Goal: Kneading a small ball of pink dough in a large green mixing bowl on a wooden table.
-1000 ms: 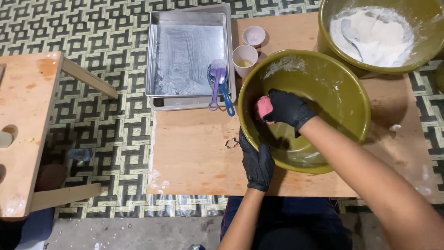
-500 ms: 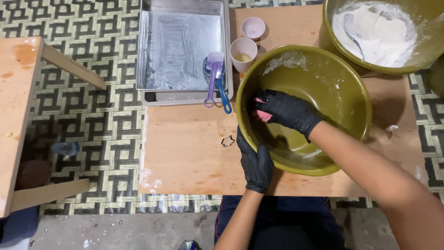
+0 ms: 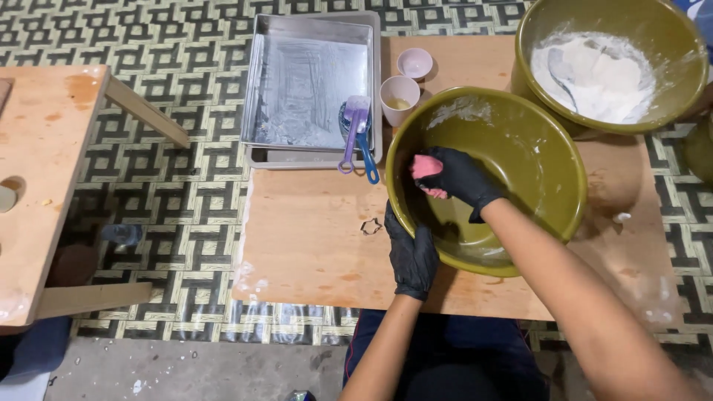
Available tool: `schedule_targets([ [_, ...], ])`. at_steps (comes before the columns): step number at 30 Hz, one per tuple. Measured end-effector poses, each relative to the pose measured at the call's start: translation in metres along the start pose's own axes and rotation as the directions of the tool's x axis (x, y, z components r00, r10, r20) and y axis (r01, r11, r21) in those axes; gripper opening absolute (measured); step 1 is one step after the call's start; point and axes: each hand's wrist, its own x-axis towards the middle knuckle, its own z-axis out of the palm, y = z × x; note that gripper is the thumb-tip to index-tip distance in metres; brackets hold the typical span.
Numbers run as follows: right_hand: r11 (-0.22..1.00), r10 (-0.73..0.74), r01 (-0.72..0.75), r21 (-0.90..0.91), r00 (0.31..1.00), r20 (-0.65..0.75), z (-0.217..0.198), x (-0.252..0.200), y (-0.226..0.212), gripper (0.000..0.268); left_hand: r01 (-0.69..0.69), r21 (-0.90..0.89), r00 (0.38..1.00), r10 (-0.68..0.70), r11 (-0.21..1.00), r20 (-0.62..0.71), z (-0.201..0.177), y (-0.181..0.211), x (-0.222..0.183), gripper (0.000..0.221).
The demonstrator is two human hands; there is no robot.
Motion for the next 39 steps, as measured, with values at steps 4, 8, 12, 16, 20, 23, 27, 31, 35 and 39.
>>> schedule_targets([
  [4,0.683,0.216,-0.341,0.646,0.939,0.267,-0.019,0.039,0.052,0.034,0.022,-0.004,1.0,-0.022,1.0,0.02,-0.003,0.009,-0.004,0.078],
  [8,0.604,0.361,-0.556,0.571,0.83,0.426,-0.032,0.055,0.166,0.051,0.029,0.006,0.998,-0.029,1.0,0.057,-0.003,0.004,-0.004,0.079],
  [12,0.787,0.409,-0.363,0.498,0.912,0.018,-0.078,0.001,0.1,0.042,0.007,-0.017,1.0,-0.007,1.0,0.024,-0.011,0.017,-0.008,0.076],
  [16,0.828,0.183,-0.22,0.516,0.975,0.122,-0.082,-0.042,-0.011,0.057,-0.125,-0.12,0.989,0.115,0.985,-0.087,-0.024,-0.03,0.002,0.067],
  [20,0.775,-0.548,0.584,-0.242,0.811,0.204,-0.039,-0.006,0.029,0.075,-0.36,0.143,0.892,0.385,0.922,-0.238,-0.029,-0.073,0.022,0.064],
  [23,0.741,-0.532,0.576,-0.345,0.817,0.222,-0.03,-0.016,-0.02,0.076,-0.473,0.356,0.807,0.558,0.806,-0.192,-0.031,-0.093,0.03,0.068],
  [27,0.691,-0.389,0.296,-0.66,0.921,0.006,0.01,-0.007,-0.017,0.027,-0.601,0.415,0.722,0.687,0.683,-0.085,-0.03,-0.098,0.034,0.071],
  [31,0.981,0.025,-0.051,-0.186,0.99,-0.139,0.006,0.005,-0.019,0.034,-0.598,0.401,0.738,0.672,0.694,-0.062,-0.032,-0.091,0.031,0.07],
  [35,0.942,-0.287,0.29,-0.17,0.957,0.043,-0.02,-0.011,-0.024,0.067,-0.614,0.394,0.724,0.687,0.684,-0.064,-0.033,-0.097,0.034,0.069],
  [39,0.496,0.005,-0.246,0.833,0.96,0.28,-0.048,0.012,0.031,0.028,-0.63,0.445,0.699,0.714,0.637,-0.032,-0.033,-0.095,0.033,0.064],
])
